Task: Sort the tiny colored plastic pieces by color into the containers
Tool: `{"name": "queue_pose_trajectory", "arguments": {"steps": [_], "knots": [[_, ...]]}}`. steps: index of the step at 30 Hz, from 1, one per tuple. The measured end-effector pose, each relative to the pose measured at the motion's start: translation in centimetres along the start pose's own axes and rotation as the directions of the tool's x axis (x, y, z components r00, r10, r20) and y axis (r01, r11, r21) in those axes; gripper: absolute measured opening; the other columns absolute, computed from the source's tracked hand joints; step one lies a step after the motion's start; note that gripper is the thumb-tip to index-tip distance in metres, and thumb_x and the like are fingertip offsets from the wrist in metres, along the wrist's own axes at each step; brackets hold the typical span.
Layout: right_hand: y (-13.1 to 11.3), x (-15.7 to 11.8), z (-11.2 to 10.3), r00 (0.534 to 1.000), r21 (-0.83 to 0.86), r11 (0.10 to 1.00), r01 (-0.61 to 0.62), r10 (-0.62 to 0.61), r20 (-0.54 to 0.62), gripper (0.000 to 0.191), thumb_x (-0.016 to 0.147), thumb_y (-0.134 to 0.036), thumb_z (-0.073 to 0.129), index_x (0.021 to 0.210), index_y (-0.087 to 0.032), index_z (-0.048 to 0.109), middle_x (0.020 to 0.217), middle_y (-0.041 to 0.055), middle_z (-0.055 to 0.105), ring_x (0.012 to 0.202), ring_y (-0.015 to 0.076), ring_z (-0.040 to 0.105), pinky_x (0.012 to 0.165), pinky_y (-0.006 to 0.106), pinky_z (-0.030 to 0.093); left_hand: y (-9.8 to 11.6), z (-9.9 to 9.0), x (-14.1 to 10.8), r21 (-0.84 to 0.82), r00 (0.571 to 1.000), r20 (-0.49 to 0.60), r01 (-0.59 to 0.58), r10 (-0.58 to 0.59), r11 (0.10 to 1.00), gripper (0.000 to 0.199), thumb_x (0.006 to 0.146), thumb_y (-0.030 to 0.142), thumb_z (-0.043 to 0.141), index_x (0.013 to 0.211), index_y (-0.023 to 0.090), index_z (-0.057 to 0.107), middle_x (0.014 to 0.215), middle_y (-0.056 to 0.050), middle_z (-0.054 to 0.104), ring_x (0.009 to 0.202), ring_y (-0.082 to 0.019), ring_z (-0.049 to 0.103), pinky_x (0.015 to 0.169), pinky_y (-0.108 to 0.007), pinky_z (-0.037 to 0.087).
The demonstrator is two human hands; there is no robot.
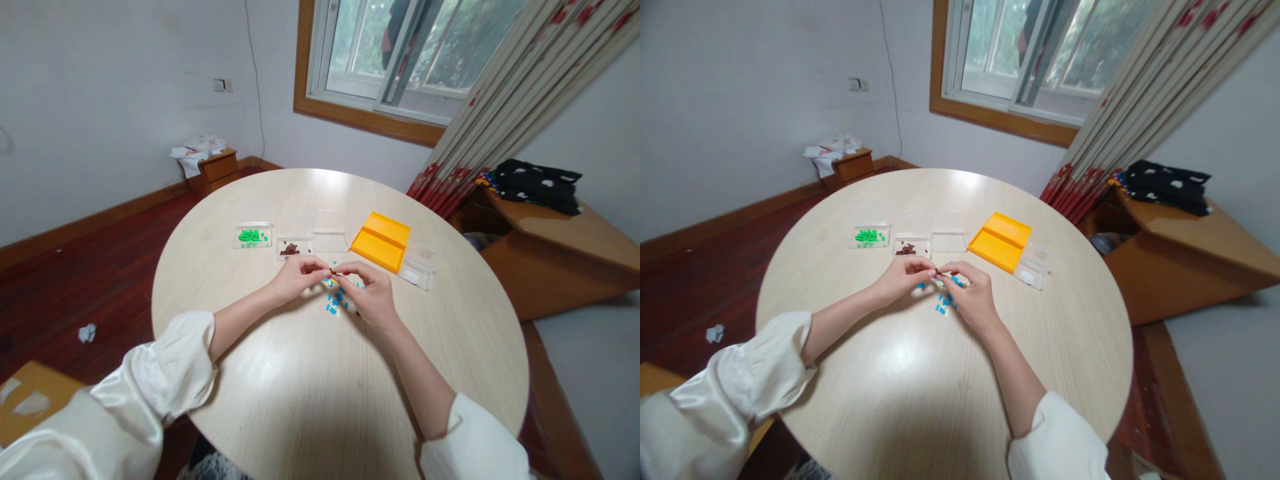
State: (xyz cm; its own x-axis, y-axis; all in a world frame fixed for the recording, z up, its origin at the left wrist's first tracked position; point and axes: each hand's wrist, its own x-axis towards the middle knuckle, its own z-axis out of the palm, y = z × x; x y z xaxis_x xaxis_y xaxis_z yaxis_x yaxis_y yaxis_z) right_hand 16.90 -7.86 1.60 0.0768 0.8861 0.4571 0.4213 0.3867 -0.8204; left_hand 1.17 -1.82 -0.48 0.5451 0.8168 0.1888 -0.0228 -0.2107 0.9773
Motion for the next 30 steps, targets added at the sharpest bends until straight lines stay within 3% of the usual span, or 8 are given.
{"name": "queue_pose_trajectory", "arguments": {"steps": [6, 14, 20, 24, 27, 30], "knots": [[-0.2, -0.2, 0.2, 0.999, 0.012, 0.999, 0.05, -0.049, -0.021, 0.007, 0.073, -0.024, 0.062, 0.073, -0.021, 0.069, 0.078, 0.0038, 0.072, 0.077, 0.0176, 0.065, 0.077, 0.033, 0.05, 0.3, 0.0, -0.2, -0.054, 0.997, 0.067, 0.051, -0.047, 0.997, 0.027, 0.072, 0.038, 0.065, 0.076, 0.012, 0.069, 0.07, -0.005, 0.066, 0.06, -0.011, 0.053, 0.058, -0.024, 0.039], [-0.3, -0.2, 0.0, 0.999, -0.017, 1.0, 0.023, -0.022, 0.027, 0.009, 0.074, -0.024, 0.061, 0.074, -0.021, 0.07, 0.076, 0.0033, 0.072, 0.074, 0.0173, 0.065, 0.073, 0.031, 0.051, -0.5, -0.2, -0.1, -0.064, 0.991, 0.127, 0.05, -0.042, 0.997, 0.039, 0.075, 0.048, 0.06, 0.075, 0.01, 0.07, 0.06, -0.002, 0.058, 0.053, -0.008, 0.043, 0.052, -0.022, 0.033], [-0.3, -0.2, 0.0, 0.996, -0.025, 1.0, 0.013, -0.011, 0.086, 0.011, 0.073, -0.023, 0.061, 0.077, -0.021, 0.071, 0.078, 0.0034, 0.072, 0.075, 0.0171, 0.065, 0.073, 0.031, 0.051, -0.2, -0.1, -0.1, -0.025, 0.991, 0.126, 0.054, -0.05, 0.998, 0.034, 0.074, 0.043, 0.061, 0.074, 0.011, 0.07, 0.058, -0.002, 0.059, 0.052, -0.008, 0.042, 0.051, -0.022, 0.032], [-0.1, 0.2, -0.6, 0.998, -0.071, 0.997, 0.005, 0.0, 0.07, 0.015, 0.072, -0.028, 0.063, 0.083, -0.022, 0.072, 0.086, 0.0042, 0.073, 0.078, 0.0178, 0.065, 0.076, 0.033, 0.051, 0.0, -0.7, 0.3, 0.02, 0.999, 0.025, 0.038, -0.039, 0.999, 0.029, 0.075, 0.039, 0.058, 0.073, 0.012, 0.07, 0.067, -0.005, 0.065, 0.056, -0.01, 0.049, 0.055, -0.025, 0.038], [0.2, 0.7, -2.0, 0.997, -0.127, 0.992, -0.005, 0.015, 0.076, 0.017, 0.071, -0.028, 0.062, 0.083, -0.02, 0.072, 0.084, 0.0047, 0.073, 0.073, 0.0168, 0.063, 0.069, 0.031, 0.05, -0.2, -2.0, 0.9, 0.162, 0.995, -0.099, -0.007, 0.023, 0.987, 0.024, 0.075, 0.035, 0.058, 0.072, 0.014, 0.069, 0.073, -0.006, 0.067, 0.064, -0.013, 0.055, 0.061, -0.027, 0.043], [0.4, 1.1, -4.0, 0.968, -0.227, 0.972, -0.058, 0.111, 0.226, 0.014, 0.069, -0.026, 0.063, 0.076, -0.019, 0.072, 0.073, 0.004, 0.071, 0.063, 0.0147, 0.06, 0.058, 0.027, 0.045, -0.4, -3.8, 1.4, 0.432, 0.952, -0.271, -0.009, 0.14, 0.902, 0.02, 0.076, 0.03, 0.056, 0.076, 0.014, 0.069, 0.067, -0.003, 0.065, 0.06, -0.013, 0.052, 0.059, -0.027, 0.041]]}}
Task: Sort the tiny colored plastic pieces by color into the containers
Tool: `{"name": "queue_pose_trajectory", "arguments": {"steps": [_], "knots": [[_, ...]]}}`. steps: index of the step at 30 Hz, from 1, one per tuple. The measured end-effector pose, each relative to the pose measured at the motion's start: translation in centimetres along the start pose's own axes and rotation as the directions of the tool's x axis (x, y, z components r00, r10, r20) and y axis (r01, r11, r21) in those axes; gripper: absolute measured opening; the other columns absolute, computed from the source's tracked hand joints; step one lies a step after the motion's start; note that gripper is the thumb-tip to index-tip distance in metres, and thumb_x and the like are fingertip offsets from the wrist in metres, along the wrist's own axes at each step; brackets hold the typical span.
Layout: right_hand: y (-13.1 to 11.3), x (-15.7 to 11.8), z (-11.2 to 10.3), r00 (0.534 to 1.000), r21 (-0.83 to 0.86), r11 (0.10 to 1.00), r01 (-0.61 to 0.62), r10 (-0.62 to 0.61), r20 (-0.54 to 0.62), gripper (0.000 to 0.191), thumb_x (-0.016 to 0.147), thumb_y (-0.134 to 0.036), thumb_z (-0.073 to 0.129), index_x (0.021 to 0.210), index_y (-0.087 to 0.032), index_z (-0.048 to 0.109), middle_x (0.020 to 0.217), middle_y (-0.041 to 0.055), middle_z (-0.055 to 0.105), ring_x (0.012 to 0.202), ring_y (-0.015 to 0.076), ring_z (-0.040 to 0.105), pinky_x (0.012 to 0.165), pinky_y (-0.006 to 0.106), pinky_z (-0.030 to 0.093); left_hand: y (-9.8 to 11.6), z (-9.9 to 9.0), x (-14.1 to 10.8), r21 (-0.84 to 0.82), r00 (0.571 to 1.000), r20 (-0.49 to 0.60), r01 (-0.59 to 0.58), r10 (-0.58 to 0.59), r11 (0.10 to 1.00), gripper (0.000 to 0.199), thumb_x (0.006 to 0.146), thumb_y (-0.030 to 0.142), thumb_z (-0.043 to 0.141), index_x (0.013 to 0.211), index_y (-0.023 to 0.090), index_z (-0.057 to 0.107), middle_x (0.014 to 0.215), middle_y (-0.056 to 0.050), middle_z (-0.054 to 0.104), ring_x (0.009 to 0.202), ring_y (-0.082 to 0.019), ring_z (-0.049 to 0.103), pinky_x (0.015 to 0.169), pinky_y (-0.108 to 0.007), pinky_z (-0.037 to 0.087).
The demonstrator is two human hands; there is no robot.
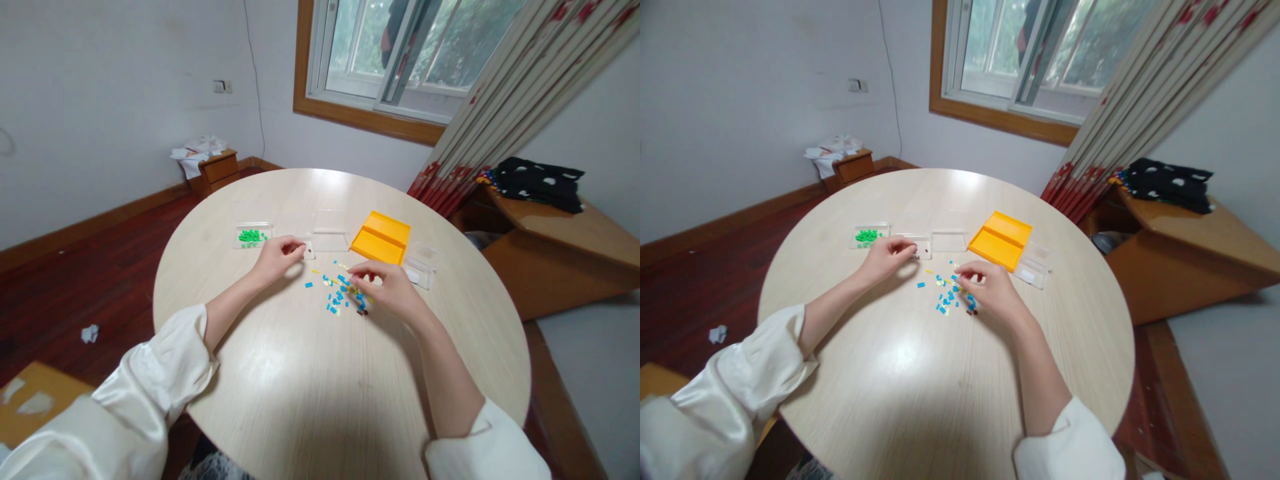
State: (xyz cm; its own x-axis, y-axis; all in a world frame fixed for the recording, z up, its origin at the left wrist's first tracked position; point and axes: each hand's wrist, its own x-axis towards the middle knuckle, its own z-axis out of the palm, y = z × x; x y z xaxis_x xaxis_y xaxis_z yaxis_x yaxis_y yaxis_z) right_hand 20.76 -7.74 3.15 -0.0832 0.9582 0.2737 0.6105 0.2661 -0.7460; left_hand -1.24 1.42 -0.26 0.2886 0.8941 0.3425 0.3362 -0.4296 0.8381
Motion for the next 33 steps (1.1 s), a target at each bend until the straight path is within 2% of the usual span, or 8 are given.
{"name": "queue_pose_trajectory", "arguments": {"steps": [2, 3, 5, 7, 12, 18, 24, 33], "knots": [[0.4, -0.3, -1.2, 0.983, -0.043, 0.998, -0.048, 0.055, 0.175, 0.011, 0.068, -0.024, 0.062, 0.068, -0.019, 0.071, 0.065, 0.0027, 0.069, 0.058, 0.0131, 0.056, 0.053, 0.024, 0.042, -0.6, -0.7, 0.4, 0.188, 0.991, -0.12, -0.043, 0.066, 0.981, 0.017, 0.076, 0.025, 0.056, 0.078, 0.015, 0.069, 0.07, -0.003, 0.066, 0.062, -0.013, 0.052, 0.063, -0.027, 0.041], [0.5, -0.5, -1.8, 0.96, -0.062, 0.995, -0.079, 0.093, 0.264, 0.011, 0.068, -0.023, 0.061, 0.066, -0.019, 0.071, 0.06, 0.0018, 0.067, 0.055, 0.0123, 0.055, 0.051, 0.023, 0.041, -0.9, -1.0, 0.6, 0.257, 0.985, -0.147, -0.054, 0.094, 0.965, 0.016, 0.076, 0.024, 0.055, 0.078, 0.016, 0.069, 0.072, -0.003, 0.067, 0.065, -0.014, 0.053, 0.066, -0.028, 0.041], [0.6, -0.9, -2.5, 0.9, -0.117, 0.984, -0.135, 0.171, 0.4, 0.012, 0.067, -0.018, 0.059, 0.063, -0.018, 0.07, 0.055, 0.0, 0.063, 0.05, 0.0106, 0.051, 0.047, 0.022, 0.037, -1.4, -1.3, 0.8, 0.347, 0.979, -0.162, -0.061, 0.124, 0.936, 0.015, 0.077, 0.023, 0.055, 0.078, 0.016, 0.068, 0.077, -0.005, 0.068, 0.071, -0.016, 0.055, 0.072, -0.029, 0.042], [0.4, -1.2, -2.8, 0.854, -0.18, 0.972, -0.154, 0.222, 0.47, 0.012, 0.064, -0.015, 0.058, 0.06, -0.018, 0.069, 0.051, -0.0017, 0.06, 0.046, 0.0092, 0.047, 0.045, 0.021, 0.034, -1.9, -1.4, 0.9, 0.397, 0.98, -0.155, -0.052, 0.123, 0.916, 0.015, 0.077, 0.021, 0.054, 0.079, 0.015, 0.068, 0.081, -0.007, 0.069, 0.077, -0.018, 0.057, 0.076, -0.031, 0.042], [-0.3, -1.4, -2.4, 0.836, -0.271, 0.952, -0.144, 0.264, 0.48, 0.006, 0.06, -0.015, 0.061, 0.058, -0.018, 0.066, 0.047, -0.0041, 0.052, 0.044, 0.008, 0.041, 0.042, 0.02, 0.028, -3.2, -1.2, 1.3, 0.458, 0.985, -0.14, -0.029, 0.105, 0.888, 0.018, 0.078, 0.021, 0.053, 0.084, 0.013, 0.068, 0.089, -0.009, 0.069, 0.087, -0.022, 0.059, 0.083, -0.036, 0.043], [0.6, -1.2, -1.4, 0.837, -0.29, 0.953, -0.089, 0.229, 0.497, 0.017, 0.058, -0.013, 0.052, 0.061, -0.019, 0.067, 0.05, -0.0033, 0.051, 0.048, 0.0095, 0.041, 0.046, 0.021, 0.03, -3.5, -1.1, 1.3, 0.506, 0.992, -0.101, -0.014, 0.075, 0.862, 0.026, 0.079, 0.021, 0.055, 0.098, 0.009, 0.068, 0.1, -0.013, 0.069, 0.098, -0.026, 0.058, 0.089, -0.04, 0.042], [0.9, -0.9, -1.0, 0.797, -0.333, 0.939, -0.082, 0.262, 0.544, 0.018, 0.059, -0.011, 0.047, 0.06, -0.016, 0.064, 0.056, -0.0023, 0.05, 0.055, 0.0094, 0.042, 0.052, 0.021, 0.032, -2.5, -1.1, 1.0, 0.483, 0.99, -0.116, -0.016, 0.081, 0.876, 0.022, 0.082, 0.022, 0.053, 0.095, 0.012, 0.067, 0.095, -0.01, 0.069, 0.092, -0.022, 0.059, 0.086, -0.035, 0.042], [1.1, -0.6, -1.0, 0.82, -0.347, 0.932, -0.108, 0.281, 0.499, 0.015, 0.064, -0.017, 0.054, 0.073, -0.017, 0.067, 0.059, -0.003, 0.05, 0.056, 0.0103, 0.043, 0.054, 0.022, 0.032, -1.8, -1.1, 0.8, 0.427, 0.982, -0.143, -0.051, 0.123, 0.903, 0.015, 0.082, 0.022, 0.054, 0.087, 0.014, 0.066, 0.088, -0.008, 0.069, 0.084, -0.019, 0.058, 0.08, -0.033, 0.042]]}}
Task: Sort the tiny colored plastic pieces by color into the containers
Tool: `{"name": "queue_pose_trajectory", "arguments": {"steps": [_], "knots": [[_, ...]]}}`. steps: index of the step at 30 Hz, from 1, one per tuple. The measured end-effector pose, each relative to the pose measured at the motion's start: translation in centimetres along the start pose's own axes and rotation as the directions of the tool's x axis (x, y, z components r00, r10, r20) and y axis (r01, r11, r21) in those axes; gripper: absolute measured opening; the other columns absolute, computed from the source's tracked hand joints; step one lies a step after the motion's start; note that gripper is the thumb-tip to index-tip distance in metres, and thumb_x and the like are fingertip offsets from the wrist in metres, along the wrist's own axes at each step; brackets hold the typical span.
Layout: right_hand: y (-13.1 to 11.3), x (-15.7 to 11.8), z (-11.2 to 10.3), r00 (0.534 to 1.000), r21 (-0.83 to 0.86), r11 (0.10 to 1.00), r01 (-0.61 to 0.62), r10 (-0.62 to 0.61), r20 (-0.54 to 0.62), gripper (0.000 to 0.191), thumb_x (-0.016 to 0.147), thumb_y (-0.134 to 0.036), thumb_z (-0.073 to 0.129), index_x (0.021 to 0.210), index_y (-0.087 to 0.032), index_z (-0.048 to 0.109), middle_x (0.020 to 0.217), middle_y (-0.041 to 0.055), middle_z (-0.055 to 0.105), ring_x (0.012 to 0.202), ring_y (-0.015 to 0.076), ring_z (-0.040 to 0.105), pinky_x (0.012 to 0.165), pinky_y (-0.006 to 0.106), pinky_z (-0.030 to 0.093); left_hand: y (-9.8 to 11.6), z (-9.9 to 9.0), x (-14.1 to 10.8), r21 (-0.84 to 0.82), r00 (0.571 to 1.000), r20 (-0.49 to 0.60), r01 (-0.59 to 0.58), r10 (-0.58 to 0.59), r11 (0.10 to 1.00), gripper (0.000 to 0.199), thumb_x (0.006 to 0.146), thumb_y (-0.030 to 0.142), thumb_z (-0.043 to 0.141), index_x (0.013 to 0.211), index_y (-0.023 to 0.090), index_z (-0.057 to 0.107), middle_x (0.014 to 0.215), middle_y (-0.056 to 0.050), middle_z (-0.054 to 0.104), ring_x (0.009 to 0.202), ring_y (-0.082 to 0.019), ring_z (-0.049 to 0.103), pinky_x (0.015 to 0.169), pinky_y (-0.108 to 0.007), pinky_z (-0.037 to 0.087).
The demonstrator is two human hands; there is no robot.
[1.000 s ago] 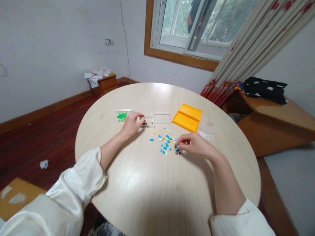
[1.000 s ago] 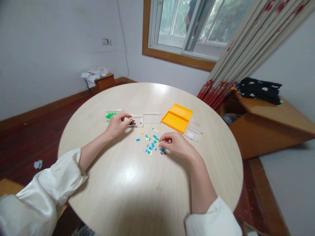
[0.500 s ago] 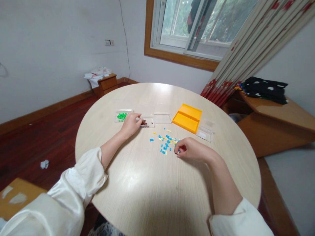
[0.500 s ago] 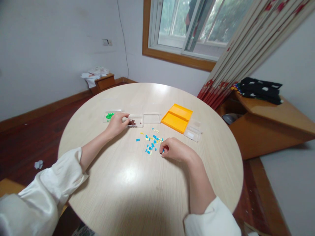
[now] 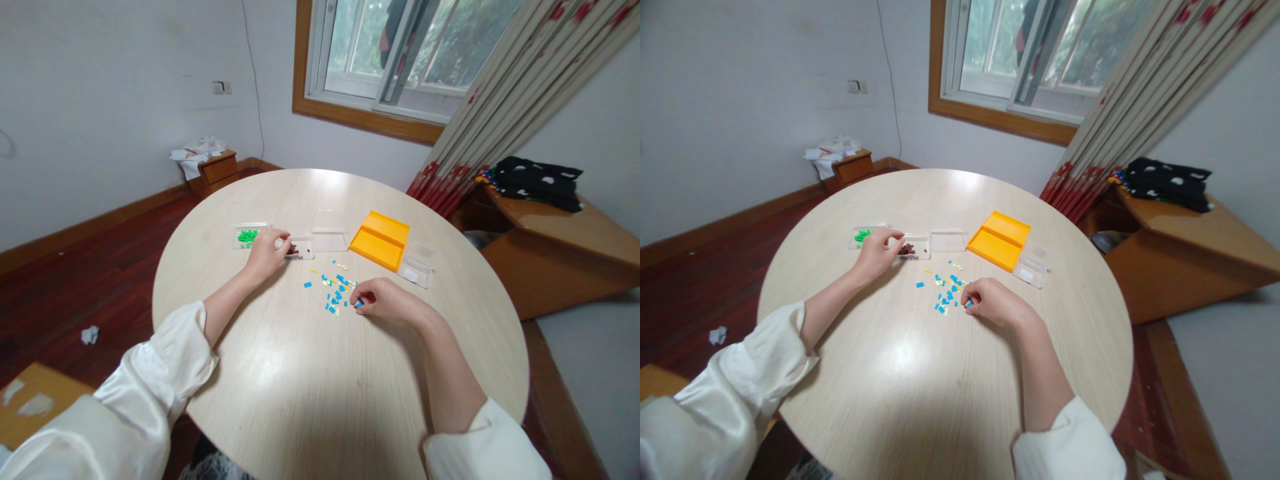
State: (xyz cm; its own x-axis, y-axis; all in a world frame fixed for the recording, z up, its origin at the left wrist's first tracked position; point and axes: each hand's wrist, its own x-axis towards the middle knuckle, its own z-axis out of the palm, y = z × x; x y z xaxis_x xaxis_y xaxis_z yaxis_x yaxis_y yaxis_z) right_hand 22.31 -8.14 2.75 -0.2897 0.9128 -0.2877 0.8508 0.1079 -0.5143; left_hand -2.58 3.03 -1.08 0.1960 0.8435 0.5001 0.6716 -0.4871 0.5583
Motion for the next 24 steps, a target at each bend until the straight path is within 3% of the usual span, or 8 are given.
{"name": "queue_pose_trajectory", "arguments": {"steps": [7, 13, 17, 24], "knots": [[0.0, 0.2, 0.2, 0.998, 0.02, 0.999, 0.033, -0.031, -0.062, 0.011, 0.069, -0.02, 0.056, 0.072, -0.017, 0.066, 0.062, -0.0016, 0.055, 0.057, 0.0109, 0.047, 0.056, 0.023, 0.036, 1.2, 0.4, -0.8, -0.139, 0.992, 0.005, -0.12, 0.122, 0.983, 0.013, 0.081, 0.021, 0.055, 0.076, 0.015, 0.065, 0.077, -0.005, 0.067, 0.073, -0.016, 0.056, 0.072, -0.03, 0.043], [-1.0, 0.4, 0.1, 0.956, 0.213, 0.972, 0.099, -0.033, -0.293, 0.01, 0.074, -0.023, 0.055, 0.073, -0.017, 0.064, 0.07, 0.0029, 0.066, 0.066, 0.0139, 0.058, 0.063, 0.026, 0.044, 2.8, 0.5, -1.9, -0.335, 0.963, 0.115, -0.194, 0.244, 0.922, 0.012, 0.081, 0.022, 0.057, 0.075, 0.015, 0.066, 0.077, -0.005, 0.067, 0.072, -0.014, 0.056, 0.069, -0.027, 0.042], [-1.5, 1.0, 0.5, 0.905, 0.302, 0.932, 0.202, -0.06, -0.421, 0.009, 0.072, -0.024, 0.058, 0.072, -0.017, 0.063, 0.074, 0.0041, 0.068, 0.071, 0.0156, 0.062, 0.07, 0.029, 0.047, 4.1, 0.5, -2.5, -0.439, 0.941, 0.243, -0.11, 0.235, 0.892, 0.011, 0.078, 0.021, 0.059, 0.075, 0.015, 0.068, 0.073, -0.004, 0.067, 0.066, -0.012, 0.052, 0.064, -0.025, 0.041], [-2.6, 1.6, 1.9, 0.854, 0.31, 0.883, 0.351, -0.166, -0.494, 0.007, 0.073, -0.024, 0.061, 0.074, -0.018, 0.058, 0.068, 0.0002, 0.064, 0.065, 0.0131, 0.06, 0.063, 0.025, 0.047, 5.2, 1.2, -3.3, -0.577, 0.862, 0.471, 0.141, 0.187, 0.804, 0.018, 0.077, 0.026, 0.062, 0.082, 0.012, 0.07, 0.071, -0.004, 0.066, 0.06, -0.01, 0.049, 0.057, -0.023, 0.037]]}}
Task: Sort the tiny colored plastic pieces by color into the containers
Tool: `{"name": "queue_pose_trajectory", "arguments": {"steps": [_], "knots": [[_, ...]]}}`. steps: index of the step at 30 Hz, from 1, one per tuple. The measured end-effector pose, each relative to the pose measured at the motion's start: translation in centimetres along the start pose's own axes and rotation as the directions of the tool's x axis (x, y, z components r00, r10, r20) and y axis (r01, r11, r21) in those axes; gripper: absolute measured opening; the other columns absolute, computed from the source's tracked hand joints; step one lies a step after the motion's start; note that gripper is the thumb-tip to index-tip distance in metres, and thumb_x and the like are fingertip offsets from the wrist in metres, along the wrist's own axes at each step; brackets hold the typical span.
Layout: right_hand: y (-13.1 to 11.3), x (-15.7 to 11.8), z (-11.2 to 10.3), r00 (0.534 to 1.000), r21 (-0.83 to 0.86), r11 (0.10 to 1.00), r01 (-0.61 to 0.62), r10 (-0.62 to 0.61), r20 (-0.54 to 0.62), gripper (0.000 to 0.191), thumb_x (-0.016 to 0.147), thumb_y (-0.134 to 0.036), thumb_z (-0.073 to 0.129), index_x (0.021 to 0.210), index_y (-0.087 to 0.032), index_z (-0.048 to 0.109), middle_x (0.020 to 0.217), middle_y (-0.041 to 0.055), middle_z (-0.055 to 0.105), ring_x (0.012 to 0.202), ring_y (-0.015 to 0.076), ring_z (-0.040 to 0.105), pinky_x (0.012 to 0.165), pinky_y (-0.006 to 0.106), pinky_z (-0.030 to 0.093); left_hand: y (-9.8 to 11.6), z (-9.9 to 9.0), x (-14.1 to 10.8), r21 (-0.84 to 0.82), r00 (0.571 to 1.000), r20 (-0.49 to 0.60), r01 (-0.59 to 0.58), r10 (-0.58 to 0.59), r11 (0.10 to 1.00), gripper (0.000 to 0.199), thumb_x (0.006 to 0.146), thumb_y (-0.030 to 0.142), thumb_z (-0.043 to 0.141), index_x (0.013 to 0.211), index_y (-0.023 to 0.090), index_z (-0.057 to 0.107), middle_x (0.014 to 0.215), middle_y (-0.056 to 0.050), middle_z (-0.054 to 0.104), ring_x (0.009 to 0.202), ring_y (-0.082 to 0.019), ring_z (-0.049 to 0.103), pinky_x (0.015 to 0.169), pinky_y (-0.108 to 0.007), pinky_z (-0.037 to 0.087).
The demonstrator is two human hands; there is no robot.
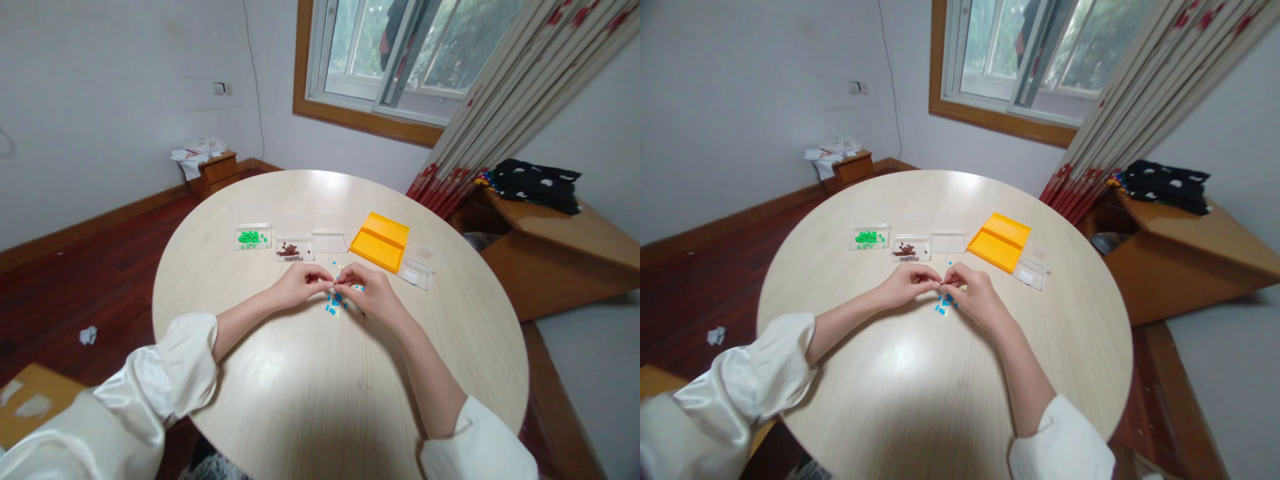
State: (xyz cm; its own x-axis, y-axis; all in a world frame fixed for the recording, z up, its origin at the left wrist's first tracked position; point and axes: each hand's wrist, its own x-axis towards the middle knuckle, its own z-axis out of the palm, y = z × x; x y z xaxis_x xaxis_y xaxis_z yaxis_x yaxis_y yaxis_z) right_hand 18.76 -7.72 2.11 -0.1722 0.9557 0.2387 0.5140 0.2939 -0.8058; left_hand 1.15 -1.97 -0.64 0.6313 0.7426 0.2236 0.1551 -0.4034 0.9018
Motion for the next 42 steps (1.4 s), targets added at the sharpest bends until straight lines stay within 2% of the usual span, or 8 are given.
{"name": "queue_pose_trajectory", "arguments": {"steps": [9, 14, 17, 21, 24, 27, 35, 42], "knots": [[-0.4, -0.2, 0.7, 0.995, -0.124, 0.987, 0.1, -0.103, -0.015, 0.007, 0.077, -0.023, 0.057, 0.073, -0.018, 0.06, 0.069, 0.0007, 0.065, 0.065, 0.012, 0.059, 0.063, 0.023, 0.045, -0.3, 0.3, 0.0, -0.18, 0.998, -0.039, 0.043, -0.051, 0.983, 0.017, 0.073, 0.027, 0.065, 0.075, 0.011, 0.066, 0.064, -0.002, 0.061, 0.055, -0.007, 0.047, 0.052, -0.02, 0.034], [-0.6, -0.1, -0.2, 1.0, -0.128, 0.991, 0.027, -0.029, -0.007, 0.008, 0.075, -0.024, 0.056, 0.074, -0.018, 0.062, 0.071, 0.0024, 0.066, 0.068, 0.0134, 0.059, 0.066, 0.026, 0.045, -0.6, 0.0, 0.3, -0.13, 0.995, -0.089, 0.035, -0.047, 0.991, 0.012, 0.071, 0.023, 0.062, 0.076, 0.012, 0.065, 0.06, 0.0, 0.059, 0.052, -0.008, 0.045, 0.05, -0.021, 0.034], [-0.3, -0.4, -2.0, 0.993, -0.18, 0.982, -0.063, 0.08, 0.086, 0.009, 0.072, -0.025, 0.058, 0.07, -0.017, 0.062, 0.065, 0.0013, 0.063, 0.062, 0.0127, 0.055, 0.06, 0.025, 0.043, -1.1, -0.8, 0.6, -0.025, 0.981, -0.194, 0.008, -0.013, 1.0, 0.011, 0.072, 0.019, 0.059, 0.076, 0.013, 0.067, 0.064, -0.001, 0.061, 0.053, -0.008, 0.046, 0.051, -0.022, 0.035], [0.1, -1.0, -4.3, 0.905, -0.282, 0.935, -0.215, 0.299, 0.303, 0.008, 0.064, -0.023, 0.061, 0.059, -0.017, 0.059, 0.053, -0.0024, 0.055, 0.052, 0.0097, 0.047, 0.051, 0.022, 0.036, -1.8, -2.4, 1.0, 0.124, 0.929, -0.371, 0.047, 0.003, 0.991, 0.016, 0.075, 0.017, 0.054, 0.079, 0.014, 0.069, 0.065, -0.002, 0.063, 0.053, -0.009, 0.046, 0.052, -0.023, 0.037], [0.2, -1.3, -4.8, 0.844, -0.365, 0.889, -0.276, 0.406, 0.351, 0.002, 0.058, -0.016, 0.06, 0.057, -0.017, 0.058, 0.051, -0.0034, 0.053, 0.049, 0.0091, 0.044, 0.048, 0.022, 0.033, -2.3, -3.5, 1.3, 0.237, 0.885, -0.464, 0.098, 0.024, 0.966, 0.015, 0.076, 0.017, 0.055, 0.079, 0.014, 0.069, 0.07, -0.002, 0.066, 0.056, -0.01, 0.048, 0.057, -0.024, 0.04], [0.6, -1.4, -4.5, 0.821, -0.386, 0.88, -0.276, 0.425, 0.381, 0.005, 0.057, -0.014, 0.056, 0.058, -0.017, 0.059, 0.052, -0.003, 0.054, 0.05, 0.0098, 0.045, 0.048, 0.022, 0.033, -2.6, -4.1, 1.5, 0.331, 0.868, -0.495, 0.151, 0.034, 0.932, 0.012, 0.076, 0.018, 0.057, 0.077, 0.014, 0.069, 0.073, -0.003, 0.068, 0.059, -0.012, 0.051, 0.061, -0.026, 0.041], [1.8, -1.3, -4.2, 0.855, -0.392, 0.895, -0.213, 0.366, 0.369, 0.012, 0.059, -0.015, 0.052, 0.058, -0.018, 0.063, 0.054, -0.0017, 0.057, 0.053, 0.011, 0.047, 0.051, 0.022, 0.036, -3.2, -4.7, 1.7, 0.391, 0.857, -0.515, 0.222, 0.012, 0.893, 0.01, 0.077, 0.016, 0.058, 0.075, 0.015, 0.068, 0.075, -0.005, 0.07, 0.065, -0.015, 0.056, 0.068, -0.029, 0.044], [0.3, -1.5, -4.3, 0.883, -0.304, 0.937, -0.171, 0.283, 0.376, 0.011, 0.067, -0.016, 0.053, 0.063, -0.018, 0.063, 0.065, 0.0014, 0.063, 0.062, 0.0136, 0.054, 0.06, 0.025, 0.041, -3.7, -4.7, 1.7, 0.404, 0.869, -0.494, 0.2, 0.029, 0.893, 0.012, 0.076, 0.013, 0.056, 0.075, 0.016, 0.068, 0.072, -0.004, 0.07, 0.065, -0.016, 0.058, 0.069, -0.029, 0.045]]}}
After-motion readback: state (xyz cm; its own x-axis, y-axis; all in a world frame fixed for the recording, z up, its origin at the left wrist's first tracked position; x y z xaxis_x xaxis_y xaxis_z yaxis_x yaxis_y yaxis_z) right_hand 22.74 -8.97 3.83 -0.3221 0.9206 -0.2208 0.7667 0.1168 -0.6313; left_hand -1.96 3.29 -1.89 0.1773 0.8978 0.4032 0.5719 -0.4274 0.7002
